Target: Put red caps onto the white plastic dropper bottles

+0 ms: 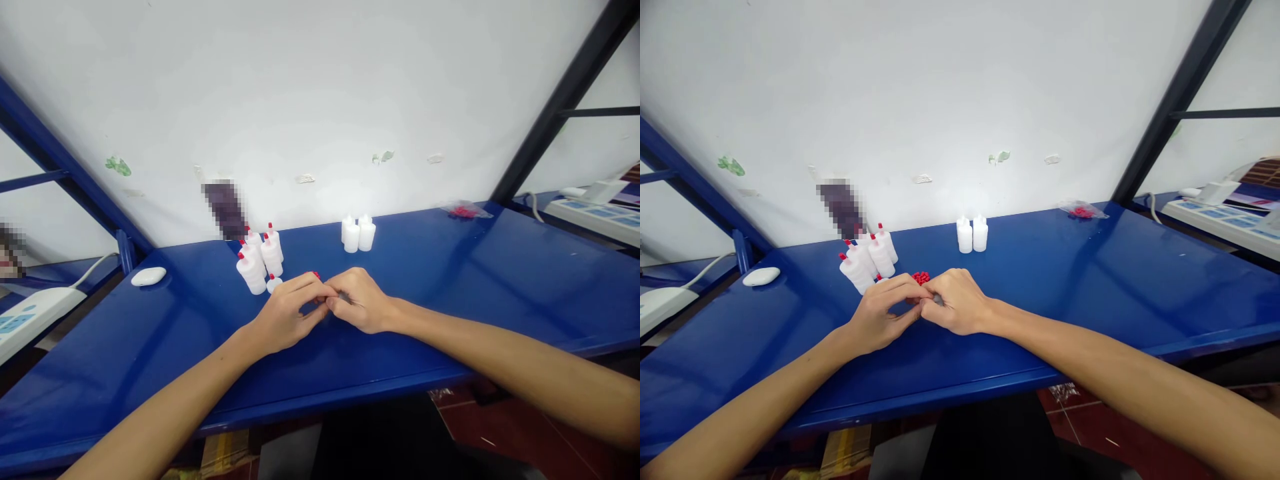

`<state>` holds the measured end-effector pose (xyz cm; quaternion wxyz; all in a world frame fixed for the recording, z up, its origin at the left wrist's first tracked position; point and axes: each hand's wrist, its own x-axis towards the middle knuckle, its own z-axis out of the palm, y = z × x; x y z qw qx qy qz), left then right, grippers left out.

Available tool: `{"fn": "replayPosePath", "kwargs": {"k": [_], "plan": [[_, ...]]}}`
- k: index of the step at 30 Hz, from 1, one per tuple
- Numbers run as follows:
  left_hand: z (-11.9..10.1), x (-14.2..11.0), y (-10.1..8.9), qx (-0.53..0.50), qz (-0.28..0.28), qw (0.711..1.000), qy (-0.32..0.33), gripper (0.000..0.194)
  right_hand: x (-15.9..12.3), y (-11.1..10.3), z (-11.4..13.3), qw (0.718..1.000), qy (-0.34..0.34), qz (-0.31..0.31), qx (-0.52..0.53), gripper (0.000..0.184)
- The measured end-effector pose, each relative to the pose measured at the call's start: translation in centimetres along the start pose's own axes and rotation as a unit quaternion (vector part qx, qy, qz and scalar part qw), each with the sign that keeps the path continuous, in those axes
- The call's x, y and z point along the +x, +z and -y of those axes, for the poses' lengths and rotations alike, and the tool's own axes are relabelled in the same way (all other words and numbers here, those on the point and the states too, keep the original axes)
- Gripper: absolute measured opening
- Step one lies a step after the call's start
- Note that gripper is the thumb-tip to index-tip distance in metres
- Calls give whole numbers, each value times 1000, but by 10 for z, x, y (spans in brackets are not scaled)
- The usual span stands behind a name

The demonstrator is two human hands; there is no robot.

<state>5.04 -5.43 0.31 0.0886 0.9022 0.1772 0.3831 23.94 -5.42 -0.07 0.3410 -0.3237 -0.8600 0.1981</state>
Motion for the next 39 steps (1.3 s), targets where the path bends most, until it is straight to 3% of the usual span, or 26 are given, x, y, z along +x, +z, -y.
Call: {"fn": "replayPosePath", "kwargs": {"k": [4,8,11,16,22,29,33,39], "plan": [[3,-1,-5,57,18,998,37,13,1,1,-2,998,-50,-11,41,31],[15,2,-30,188,-10,976,106,12,3,-4,-6,997,-37,-33,63,31],[28,4,-60,316,-23,945,75,8,5,-10,-12,993,-9,-69,95,36],[45,-1,-88,393,49,918,3,18,9,-10,-17,989,6,-84,119,38],[47,-4,-90,386,69,919,-52,24,9,-6,-15,985,57,-124,108,31],[38,0,-86,384,18,923,-25,16,3,-14,-12,985,-12,-162,66,16],[38,0,-84,405,54,912,-42,21,3,-16,-15,989,-8,-138,52,23],[38,-3,-85,438,118,888,-71,27,6,-12,-17,993,20,-111,35,19]]}}
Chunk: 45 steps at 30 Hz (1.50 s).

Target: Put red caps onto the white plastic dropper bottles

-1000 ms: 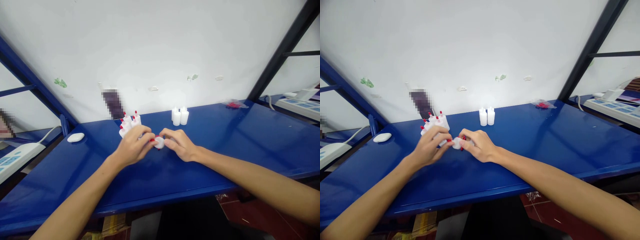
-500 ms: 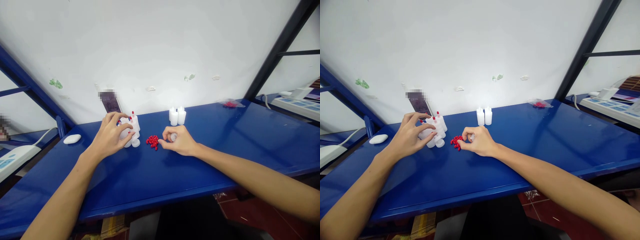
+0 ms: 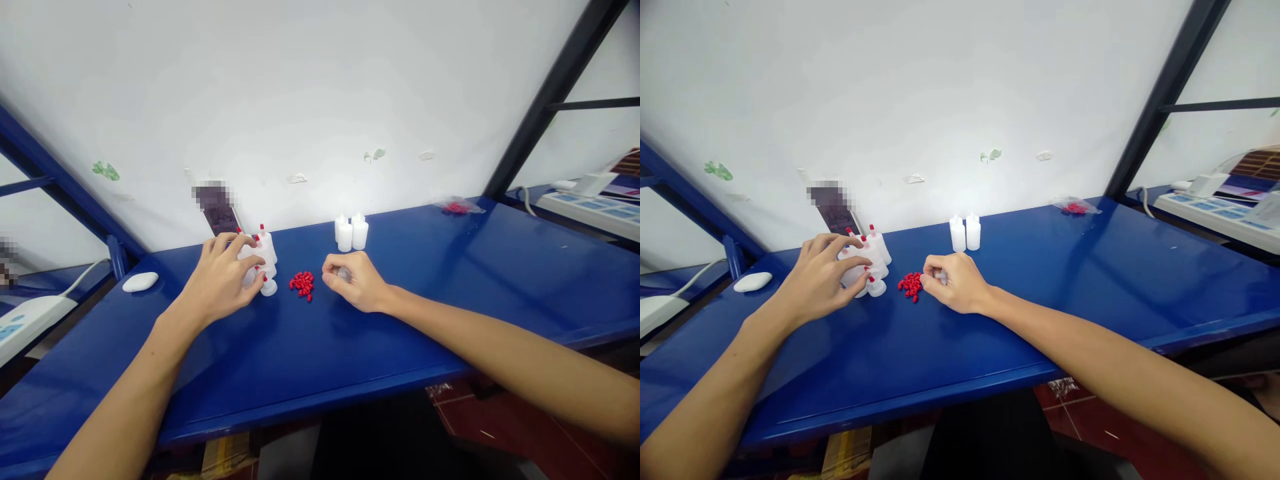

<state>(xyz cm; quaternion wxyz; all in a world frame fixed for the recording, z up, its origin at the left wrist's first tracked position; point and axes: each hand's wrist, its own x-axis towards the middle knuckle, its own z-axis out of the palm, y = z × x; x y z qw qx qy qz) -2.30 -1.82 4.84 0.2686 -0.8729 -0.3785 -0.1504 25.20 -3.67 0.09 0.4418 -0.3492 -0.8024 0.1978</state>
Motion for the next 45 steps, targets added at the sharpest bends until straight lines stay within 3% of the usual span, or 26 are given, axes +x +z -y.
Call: {"fn": "replayPosePath", "kwargs": {"k": [8,16,23,36,42,45], "plan": [[2,-2,-2,45,28,999,7,27,0,0,-1,999,17,20,-19,18],[-3,-2,0,55,20,998,5,25,-1,0,-1,999,27,38,-25,18],[-1,-2,-8,5,-3,1000,6,22,0,1,-1,998,24,46,-27,17],[-10,0,-13,-40,49,997,54,13,2,1,2,998,27,49,-22,17],[-19,3,-12,-23,-37,999,15,23,2,2,2,997,38,54,-32,15],[-24,5,-7,1,-49,999,-21,29,2,3,1,997,38,59,-33,16]]}}
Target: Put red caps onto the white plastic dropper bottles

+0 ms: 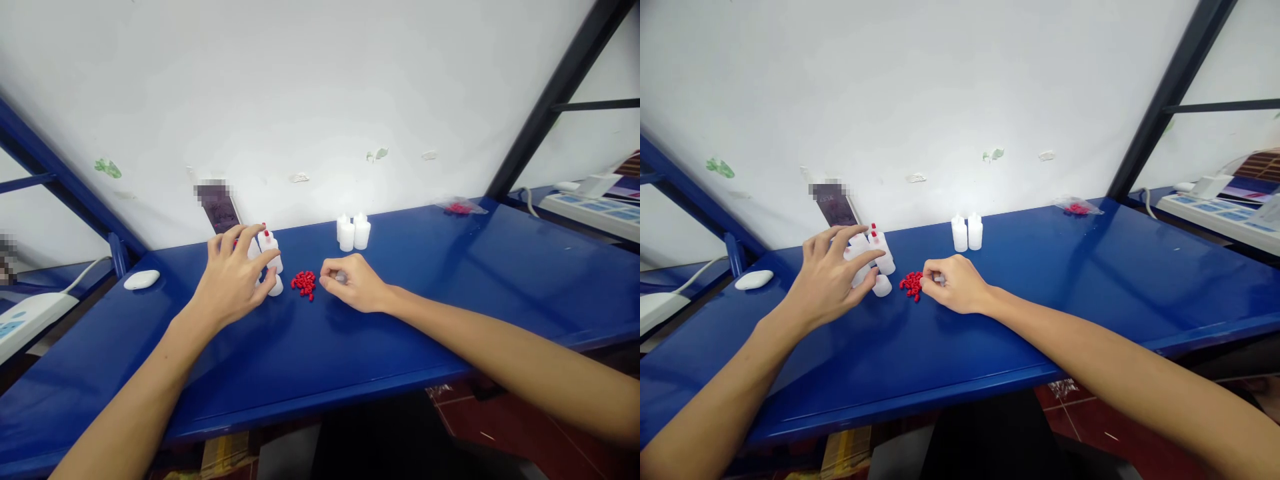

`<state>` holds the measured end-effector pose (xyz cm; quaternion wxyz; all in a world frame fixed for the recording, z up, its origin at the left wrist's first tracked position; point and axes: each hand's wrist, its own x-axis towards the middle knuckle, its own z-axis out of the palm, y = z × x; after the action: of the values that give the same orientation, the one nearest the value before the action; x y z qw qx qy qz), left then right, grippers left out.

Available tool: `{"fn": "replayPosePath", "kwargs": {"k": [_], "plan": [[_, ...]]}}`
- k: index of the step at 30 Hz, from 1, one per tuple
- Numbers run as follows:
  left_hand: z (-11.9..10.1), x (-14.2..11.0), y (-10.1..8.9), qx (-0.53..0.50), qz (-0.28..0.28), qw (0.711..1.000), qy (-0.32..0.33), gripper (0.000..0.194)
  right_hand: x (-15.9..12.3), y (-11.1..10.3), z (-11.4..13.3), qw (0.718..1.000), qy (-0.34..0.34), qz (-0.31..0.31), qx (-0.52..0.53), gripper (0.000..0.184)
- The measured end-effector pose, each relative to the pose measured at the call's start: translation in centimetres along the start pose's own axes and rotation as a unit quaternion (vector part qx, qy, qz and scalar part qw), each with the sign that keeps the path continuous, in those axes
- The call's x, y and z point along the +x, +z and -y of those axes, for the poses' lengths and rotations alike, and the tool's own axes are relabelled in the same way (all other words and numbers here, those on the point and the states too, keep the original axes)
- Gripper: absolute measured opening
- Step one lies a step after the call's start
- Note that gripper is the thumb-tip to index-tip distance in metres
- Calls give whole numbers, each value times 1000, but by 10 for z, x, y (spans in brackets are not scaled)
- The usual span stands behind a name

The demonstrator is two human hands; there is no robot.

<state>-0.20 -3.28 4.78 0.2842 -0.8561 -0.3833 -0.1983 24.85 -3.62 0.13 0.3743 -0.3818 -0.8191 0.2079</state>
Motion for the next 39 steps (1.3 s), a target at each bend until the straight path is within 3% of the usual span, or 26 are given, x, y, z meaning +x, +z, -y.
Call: {"fn": "replayPosePath", "kwargs": {"k": [4,10,23,30,33,36,39], "plan": [[0,1,7,19,14,999,-34,39,0,1,-1,1000,0,1,0,15],[-1,3,9,45,42,997,-38,37,0,2,-1,1000,-1,6,2,16],[5,3,3,38,28,996,-71,36,1,2,-1,1000,-1,13,-5,15],[5,-3,3,37,37,998,-18,59,1,1,-3,1000,-2,10,-8,13],[3,-5,6,48,45,998,-23,57,2,1,-4,1000,-3,12,-9,12],[2,-1,5,39,25,999,-22,54,2,1,-4,1000,6,15,-16,12],[-1,6,0,9,-52,999,-7,42,2,0,-3,999,15,28,-36,11]]}}
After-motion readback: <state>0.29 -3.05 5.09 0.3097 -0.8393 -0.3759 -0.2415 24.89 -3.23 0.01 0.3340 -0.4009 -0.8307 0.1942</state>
